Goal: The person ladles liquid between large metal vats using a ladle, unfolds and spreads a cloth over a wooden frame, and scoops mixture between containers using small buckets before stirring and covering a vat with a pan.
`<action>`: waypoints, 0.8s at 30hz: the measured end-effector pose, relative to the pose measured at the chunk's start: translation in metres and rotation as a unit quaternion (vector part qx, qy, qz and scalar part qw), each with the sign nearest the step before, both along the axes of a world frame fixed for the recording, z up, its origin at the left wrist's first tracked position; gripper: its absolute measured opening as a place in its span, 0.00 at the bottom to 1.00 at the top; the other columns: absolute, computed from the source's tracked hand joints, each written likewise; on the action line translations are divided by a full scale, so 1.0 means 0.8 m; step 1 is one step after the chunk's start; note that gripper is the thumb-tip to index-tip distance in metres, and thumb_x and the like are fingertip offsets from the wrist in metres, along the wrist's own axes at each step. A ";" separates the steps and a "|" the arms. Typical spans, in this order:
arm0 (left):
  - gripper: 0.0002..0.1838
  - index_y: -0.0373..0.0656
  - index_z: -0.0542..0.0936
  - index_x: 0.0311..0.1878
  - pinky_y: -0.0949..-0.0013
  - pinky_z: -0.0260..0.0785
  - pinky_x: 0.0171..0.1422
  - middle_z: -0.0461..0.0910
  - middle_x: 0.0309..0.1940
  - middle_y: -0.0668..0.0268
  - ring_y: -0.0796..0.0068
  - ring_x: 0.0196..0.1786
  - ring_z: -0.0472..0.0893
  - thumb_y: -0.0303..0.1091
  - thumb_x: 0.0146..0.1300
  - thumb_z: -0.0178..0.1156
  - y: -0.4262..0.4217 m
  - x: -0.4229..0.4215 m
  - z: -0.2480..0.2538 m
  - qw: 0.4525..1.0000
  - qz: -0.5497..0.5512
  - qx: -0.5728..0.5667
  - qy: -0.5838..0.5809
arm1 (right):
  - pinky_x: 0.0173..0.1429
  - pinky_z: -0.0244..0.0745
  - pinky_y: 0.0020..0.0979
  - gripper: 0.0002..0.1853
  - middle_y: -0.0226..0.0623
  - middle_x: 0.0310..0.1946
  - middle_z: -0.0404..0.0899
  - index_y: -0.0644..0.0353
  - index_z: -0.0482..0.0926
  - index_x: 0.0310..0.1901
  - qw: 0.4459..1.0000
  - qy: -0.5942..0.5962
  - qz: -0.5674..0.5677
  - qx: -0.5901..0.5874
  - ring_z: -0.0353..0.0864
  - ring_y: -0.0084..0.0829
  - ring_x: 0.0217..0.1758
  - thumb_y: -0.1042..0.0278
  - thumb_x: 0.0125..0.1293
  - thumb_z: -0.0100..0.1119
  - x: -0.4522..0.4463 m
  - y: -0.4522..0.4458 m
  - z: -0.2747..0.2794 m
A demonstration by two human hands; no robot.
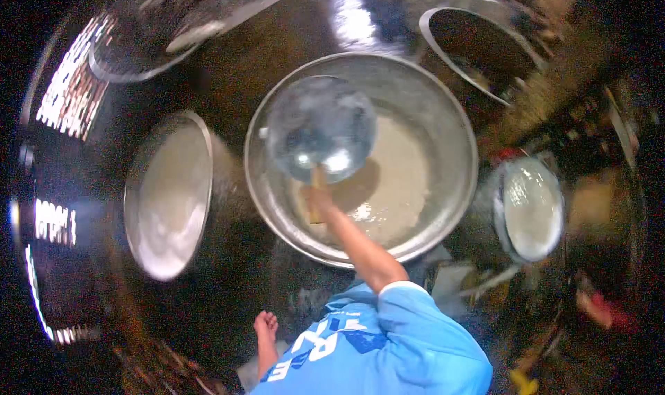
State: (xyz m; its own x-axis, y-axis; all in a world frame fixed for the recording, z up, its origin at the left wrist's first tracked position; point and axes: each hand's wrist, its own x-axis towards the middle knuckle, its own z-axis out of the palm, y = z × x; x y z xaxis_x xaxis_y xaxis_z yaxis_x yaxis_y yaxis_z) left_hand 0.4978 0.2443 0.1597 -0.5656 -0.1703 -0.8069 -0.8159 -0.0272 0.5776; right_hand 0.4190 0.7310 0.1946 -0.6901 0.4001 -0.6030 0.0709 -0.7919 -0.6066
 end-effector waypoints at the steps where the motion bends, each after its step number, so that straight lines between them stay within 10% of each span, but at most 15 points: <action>1: 0.10 0.49 0.74 0.44 0.76 0.66 0.25 0.79 0.30 0.69 0.76 0.29 0.78 0.40 0.62 0.55 0.023 0.006 0.018 1.000 0.007 -0.010 0.007 | 0.22 0.66 0.25 0.04 0.28 0.21 0.68 0.57 0.75 0.37 1.000 0.014 0.013 -0.008 0.69 0.23 0.21 0.68 0.62 0.54 0.011 0.007 -0.060; 10: 0.18 0.45 0.74 0.53 0.74 0.67 0.43 0.79 0.42 0.66 0.79 0.40 0.77 0.46 0.67 0.49 0.300 -0.072 0.107 0.990 -0.057 -0.038 0.121 | 0.14 0.63 0.30 0.06 0.31 0.15 0.64 0.57 0.64 0.28 0.945 -0.313 0.096 0.015 0.66 0.27 0.12 0.77 0.58 0.49 0.230 0.105 -0.201; 16: 0.31 0.31 0.71 0.51 0.61 0.59 0.59 0.73 0.48 0.51 0.59 0.54 0.70 0.56 0.69 0.37 0.378 -0.081 0.077 0.935 -0.184 -0.244 0.181 | 0.15 0.64 0.36 0.03 0.37 0.17 0.69 0.63 0.71 0.34 0.895 -0.366 0.192 0.167 0.67 0.31 0.12 0.76 0.58 0.50 0.150 0.263 -0.256; 22: 0.34 0.31 0.70 0.53 0.60 0.61 0.56 0.73 0.46 0.47 0.55 0.50 0.72 0.57 0.69 0.33 0.414 -0.074 0.067 0.939 -0.088 -0.299 0.147 | 0.37 0.76 0.44 0.17 0.49 0.27 0.79 0.67 0.70 0.42 0.588 -0.309 0.340 0.666 0.81 0.48 0.31 0.67 0.53 0.61 -0.041 0.370 -0.306; 24: 0.34 0.31 0.69 0.55 0.61 0.62 0.58 0.73 0.50 0.48 0.56 0.52 0.73 0.57 0.69 0.33 0.427 -0.080 0.071 0.935 -0.079 -0.315 0.142 | 0.39 0.76 0.48 0.23 0.55 0.31 0.79 0.65 0.67 0.48 0.574 -0.331 0.392 0.638 0.80 0.54 0.36 0.65 0.53 0.63 -0.100 0.367 -0.284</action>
